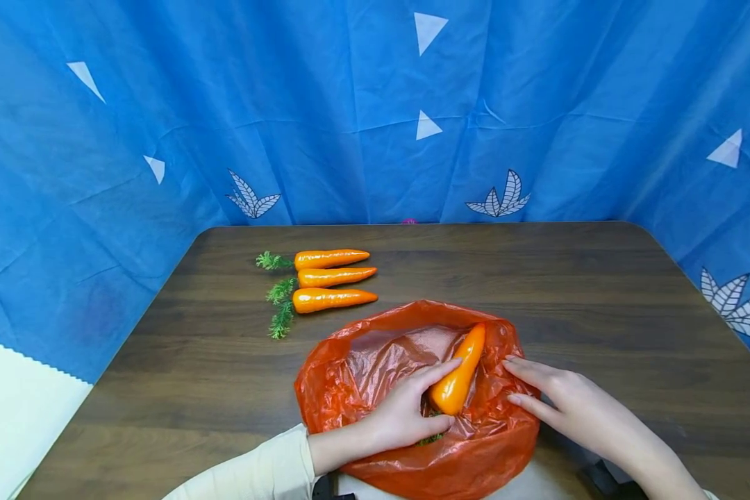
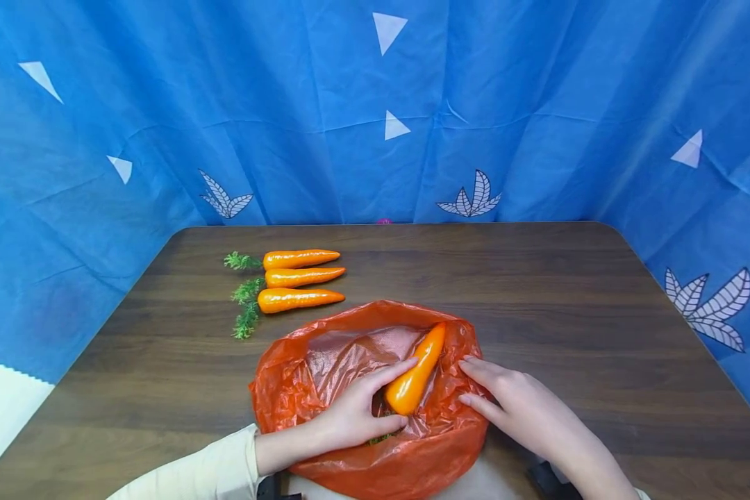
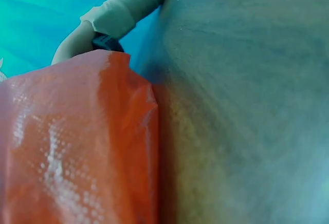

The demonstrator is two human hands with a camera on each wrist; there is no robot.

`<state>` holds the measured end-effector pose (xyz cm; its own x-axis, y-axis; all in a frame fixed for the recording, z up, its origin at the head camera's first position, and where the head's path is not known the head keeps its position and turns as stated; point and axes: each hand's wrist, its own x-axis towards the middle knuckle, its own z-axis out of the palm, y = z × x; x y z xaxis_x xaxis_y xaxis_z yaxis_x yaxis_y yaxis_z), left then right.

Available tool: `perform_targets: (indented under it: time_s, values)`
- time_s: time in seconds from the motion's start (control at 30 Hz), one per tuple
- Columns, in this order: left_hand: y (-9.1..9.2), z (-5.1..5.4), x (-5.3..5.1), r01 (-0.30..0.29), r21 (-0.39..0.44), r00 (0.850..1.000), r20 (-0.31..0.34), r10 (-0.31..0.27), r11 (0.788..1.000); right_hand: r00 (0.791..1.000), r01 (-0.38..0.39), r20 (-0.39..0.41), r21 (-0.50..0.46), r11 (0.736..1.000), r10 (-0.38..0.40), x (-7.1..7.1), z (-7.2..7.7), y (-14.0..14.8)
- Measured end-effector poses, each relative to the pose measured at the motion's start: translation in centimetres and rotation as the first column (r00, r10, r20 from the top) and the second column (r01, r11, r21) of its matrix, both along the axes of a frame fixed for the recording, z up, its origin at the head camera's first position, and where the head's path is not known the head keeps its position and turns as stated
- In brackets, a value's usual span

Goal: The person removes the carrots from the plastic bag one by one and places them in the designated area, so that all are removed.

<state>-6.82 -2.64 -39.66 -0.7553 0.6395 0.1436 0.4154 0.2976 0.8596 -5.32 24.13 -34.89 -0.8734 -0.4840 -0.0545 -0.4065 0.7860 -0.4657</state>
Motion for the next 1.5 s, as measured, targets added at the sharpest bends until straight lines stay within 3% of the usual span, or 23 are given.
perform_targets:
  time_s: [0.1, 0.2, 0.3, 0.47, 0.6, 0.83, 1.13, 1.27, 1.37, 1.5]
  values:
    - [0.1, -0.1, -0.2, -0.025, 0.108, 0.998, 0.054, 0.019, 0.994, 1.000, 0.002, 0.007, 0.002, 1.000, -0.002, 0.0, 0.0, 0.0]
    - [0.1, 0.1, -0.4, -0.055, 0.184, 0.987, 0.160, 0.026, 0.981, 1.000, 0.005, 0.011, 0.001, 1.000, -0.005, -0.1, 0.0, 0.0]
    - [0.1, 0.5, -0.7, -0.095, 0.231, 0.954, 0.298, 0.023, 0.968, 1.000, 0.009, 0.017, -0.001, 1.000, -0.009, -0.1, 0.0, 0.0]
    - [-0.3, 0.9, -1.3, -0.179, 0.311, 0.876, 0.483, 0.006, 0.933, 1.000, 0.017, 0.022, -0.002, 1.000, -0.017, 0.0, 0.1, 0.0]
    - [-0.8, 1.1, -1.7, -0.207, 0.372, 0.844, 0.536, -0.028, 0.905, 1.000, 0.018, 0.010, 0.002, 1.000, -0.018, 0.1, 0.1, 0.1]
    - [-2.0, 1.8, -2.6, -0.184, 0.434, 0.827, 0.553, -0.099, 0.882, 1.000, 0.016, 0.014, 0.003, 1.000, -0.016, 0.0, 0.1, 0.2]
    - [-3.0, 2.9, -3.2, -0.264, 0.395, 0.803, 0.595, -0.026, 0.880, 1.000, 0.015, 0.011, 0.001, 1.000, -0.015, 0.1, 0.1, 0.2]
    - [-3.3, 3.1, -3.4, -0.282, 0.396, 0.785, 0.619, -0.027, 0.874, 1.000, 0.010, -0.004, -0.005, 1.000, -0.010, 0.0, 0.0, 0.2]
    - [-3.4, 3.1, -3.4, -0.280, 0.408, 0.761, 0.646, -0.058, 0.869, 1.000, 0.010, -0.002, -0.009, 1.000, -0.010, 0.0, 0.0, 0.2]
    - [-3.4, 3.0, -3.3, -0.300, 0.417, 0.709, 0.699, -0.092, 0.858, 1.000, 0.012, 0.002, -0.001, 1.000, -0.012, 0.0, 0.0, 0.2]
